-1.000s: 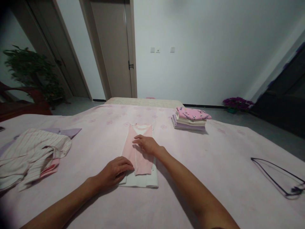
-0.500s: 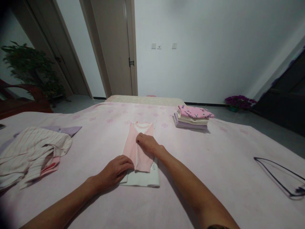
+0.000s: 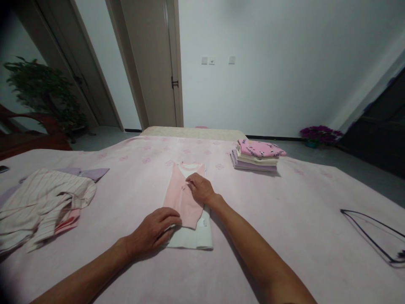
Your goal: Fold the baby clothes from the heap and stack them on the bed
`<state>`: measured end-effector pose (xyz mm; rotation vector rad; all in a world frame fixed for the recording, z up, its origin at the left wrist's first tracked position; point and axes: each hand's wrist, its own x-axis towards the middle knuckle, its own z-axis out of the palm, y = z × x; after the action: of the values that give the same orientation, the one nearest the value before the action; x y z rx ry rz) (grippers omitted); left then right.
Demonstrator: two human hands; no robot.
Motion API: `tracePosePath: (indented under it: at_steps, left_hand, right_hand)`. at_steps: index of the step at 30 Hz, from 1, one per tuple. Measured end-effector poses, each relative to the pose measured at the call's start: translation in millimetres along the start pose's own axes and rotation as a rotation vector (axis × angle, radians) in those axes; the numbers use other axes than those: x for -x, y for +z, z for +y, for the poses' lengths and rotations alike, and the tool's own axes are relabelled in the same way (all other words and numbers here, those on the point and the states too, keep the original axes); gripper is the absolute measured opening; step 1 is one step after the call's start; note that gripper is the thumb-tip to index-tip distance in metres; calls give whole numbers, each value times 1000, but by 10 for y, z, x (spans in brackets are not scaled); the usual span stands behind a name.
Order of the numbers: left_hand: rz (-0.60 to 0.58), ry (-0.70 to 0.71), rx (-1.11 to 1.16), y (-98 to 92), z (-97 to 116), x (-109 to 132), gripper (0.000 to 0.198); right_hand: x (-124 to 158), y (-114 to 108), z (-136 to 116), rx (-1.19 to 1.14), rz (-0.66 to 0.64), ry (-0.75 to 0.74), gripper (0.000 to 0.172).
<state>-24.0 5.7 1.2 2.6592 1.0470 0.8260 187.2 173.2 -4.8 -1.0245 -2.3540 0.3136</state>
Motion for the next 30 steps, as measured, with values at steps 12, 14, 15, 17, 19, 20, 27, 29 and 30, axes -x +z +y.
tracePosePath:
  at_steps: [12, 14, 15, 17, 19, 20, 27, 29, 30]
  left_hand:
    - [-83, -44, 25, -11, 30, -55, 23]
    - [-89, -43, 35, -19, 31, -59, 24]
    - [-91, -43, 39, -20, 29, -61, 24]
    - [-96, -33, 45, -17, 22, -61, 23]
    - [-99, -19, 47, -9, 14, -58, 22]
    - [-101, -14, 47, -5, 12, -56, 22]
    - [-118, -33, 27, -3, 27, -54, 19]
    - [-113, -34, 22, 5, 29, -53, 19]
    - [-108, -32, 20, 12, 29, -50, 19]
  right_hand:
    - [-97, 96, 17, 191, -99, -14, 23]
    - [-144, 150, 7, 214, -77, 58, 22]
    - [-168, 173, -2, 225, -62, 97, 22]
    - [-214, 206, -28, 247, -30, 174, 26]
    - [-258, 223, -59, 267, -13, 234, 31]
    - [-277, 226, -73, 274, -10, 254, 33]
    - [-236, 182, -120, 255, -8, 318, 34]
    - [-166, 196, -132, 280, -37, 258, 42]
    - [-133, 211, -137, 295, -73, 219, 48]
